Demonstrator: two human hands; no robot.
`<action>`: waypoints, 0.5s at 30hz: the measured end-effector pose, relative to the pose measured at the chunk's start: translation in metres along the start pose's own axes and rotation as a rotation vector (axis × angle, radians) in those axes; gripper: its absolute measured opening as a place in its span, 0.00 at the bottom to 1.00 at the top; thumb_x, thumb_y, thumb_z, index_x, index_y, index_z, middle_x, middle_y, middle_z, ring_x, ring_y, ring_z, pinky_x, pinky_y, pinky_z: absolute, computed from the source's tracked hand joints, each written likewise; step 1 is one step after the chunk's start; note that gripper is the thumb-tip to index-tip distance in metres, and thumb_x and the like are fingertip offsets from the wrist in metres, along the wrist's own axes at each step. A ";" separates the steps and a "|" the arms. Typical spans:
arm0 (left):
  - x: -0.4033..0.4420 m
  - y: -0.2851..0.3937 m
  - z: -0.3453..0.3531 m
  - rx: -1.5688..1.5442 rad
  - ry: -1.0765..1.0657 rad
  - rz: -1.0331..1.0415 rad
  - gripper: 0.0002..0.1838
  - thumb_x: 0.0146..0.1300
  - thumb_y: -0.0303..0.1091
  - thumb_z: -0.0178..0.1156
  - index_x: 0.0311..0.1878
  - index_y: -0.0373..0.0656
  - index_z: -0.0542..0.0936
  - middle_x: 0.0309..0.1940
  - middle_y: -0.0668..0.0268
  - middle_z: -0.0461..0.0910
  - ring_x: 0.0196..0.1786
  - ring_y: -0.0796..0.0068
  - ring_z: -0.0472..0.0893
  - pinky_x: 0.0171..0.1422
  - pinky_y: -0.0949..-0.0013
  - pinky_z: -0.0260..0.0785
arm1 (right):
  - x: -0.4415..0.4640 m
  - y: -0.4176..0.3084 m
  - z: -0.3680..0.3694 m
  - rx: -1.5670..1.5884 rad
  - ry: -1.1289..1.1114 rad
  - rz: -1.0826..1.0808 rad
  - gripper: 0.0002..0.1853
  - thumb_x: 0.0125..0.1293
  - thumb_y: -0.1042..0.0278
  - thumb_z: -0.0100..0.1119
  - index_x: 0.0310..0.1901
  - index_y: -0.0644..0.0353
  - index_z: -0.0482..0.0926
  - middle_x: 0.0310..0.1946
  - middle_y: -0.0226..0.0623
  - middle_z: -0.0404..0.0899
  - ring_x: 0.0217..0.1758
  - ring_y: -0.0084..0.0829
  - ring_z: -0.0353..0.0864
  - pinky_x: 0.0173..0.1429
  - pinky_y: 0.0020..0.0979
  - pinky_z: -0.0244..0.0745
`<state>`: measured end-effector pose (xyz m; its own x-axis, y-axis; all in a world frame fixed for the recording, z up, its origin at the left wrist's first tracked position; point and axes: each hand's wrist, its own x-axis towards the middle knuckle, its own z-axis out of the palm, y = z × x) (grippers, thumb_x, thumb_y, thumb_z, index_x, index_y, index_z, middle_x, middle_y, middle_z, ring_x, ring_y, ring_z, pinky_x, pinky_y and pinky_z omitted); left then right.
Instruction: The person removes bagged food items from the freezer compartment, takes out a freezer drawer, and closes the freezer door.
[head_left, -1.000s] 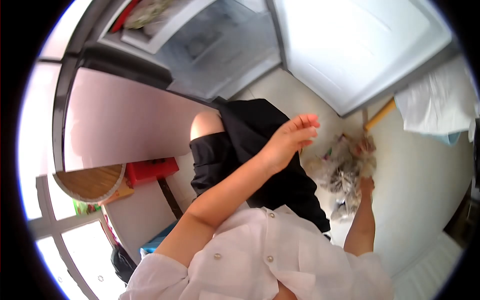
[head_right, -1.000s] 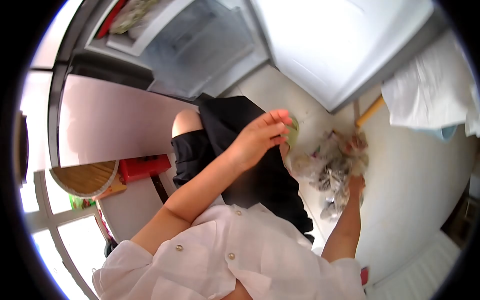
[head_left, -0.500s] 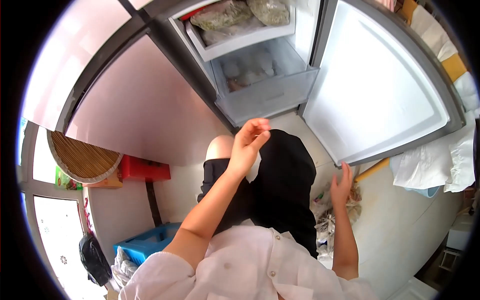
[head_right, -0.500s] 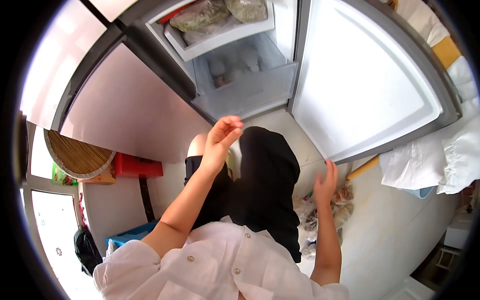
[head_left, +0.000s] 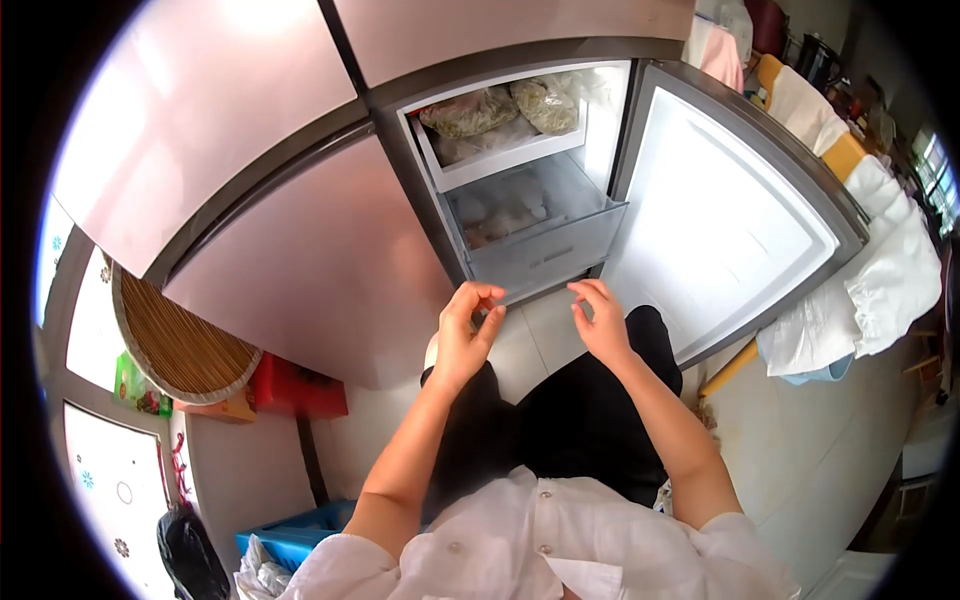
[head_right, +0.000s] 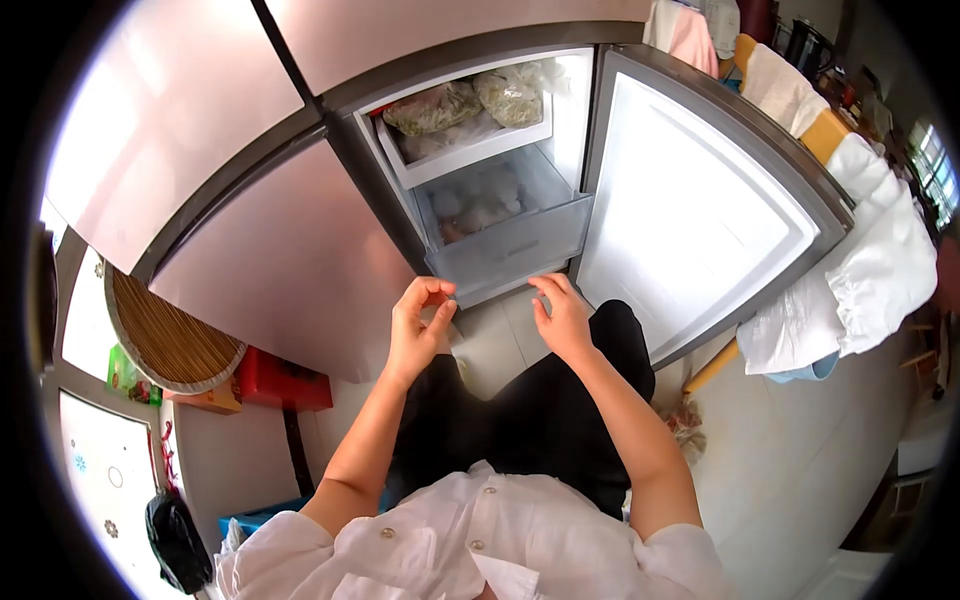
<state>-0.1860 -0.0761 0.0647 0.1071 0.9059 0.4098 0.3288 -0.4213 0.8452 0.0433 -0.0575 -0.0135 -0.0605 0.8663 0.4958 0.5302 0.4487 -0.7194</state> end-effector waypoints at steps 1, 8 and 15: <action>0.009 0.008 -0.005 0.041 -0.030 0.064 0.10 0.56 0.20 0.61 0.42 0.37 0.77 0.38 0.63 0.78 0.38 0.71 0.77 0.46 0.71 0.70 | -0.001 0.005 0.004 0.011 -0.031 0.011 0.16 0.56 0.82 0.57 0.48 0.63 0.77 0.45 0.39 0.75 0.41 0.33 0.79 0.47 0.31 0.73; 0.047 0.014 0.003 0.197 -0.143 0.188 0.12 0.53 0.19 0.61 0.42 0.36 0.77 0.39 0.61 0.77 0.38 0.70 0.77 0.47 0.70 0.69 | 0.011 0.041 0.033 0.053 -0.161 0.243 0.12 0.58 0.72 0.58 0.45 0.58 0.80 0.40 0.36 0.80 0.38 0.33 0.81 0.43 0.33 0.75; 0.093 0.009 0.030 0.465 -0.245 0.349 0.21 0.49 0.22 0.64 0.49 0.37 0.75 0.46 0.58 0.76 0.47 0.58 0.76 0.53 0.62 0.69 | 0.022 0.103 0.073 0.095 -0.458 0.405 0.17 0.57 0.67 0.61 0.49 0.59 0.77 0.41 0.39 0.81 0.41 0.35 0.81 0.47 0.35 0.75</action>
<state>-0.1451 0.0052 0.1004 0.4755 0.7253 0.4978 0.6034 -0.6807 0.4154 0.0349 0.0240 -0.1124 -0.2383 0.9687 -0.0695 0.5107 0.0641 -0.8574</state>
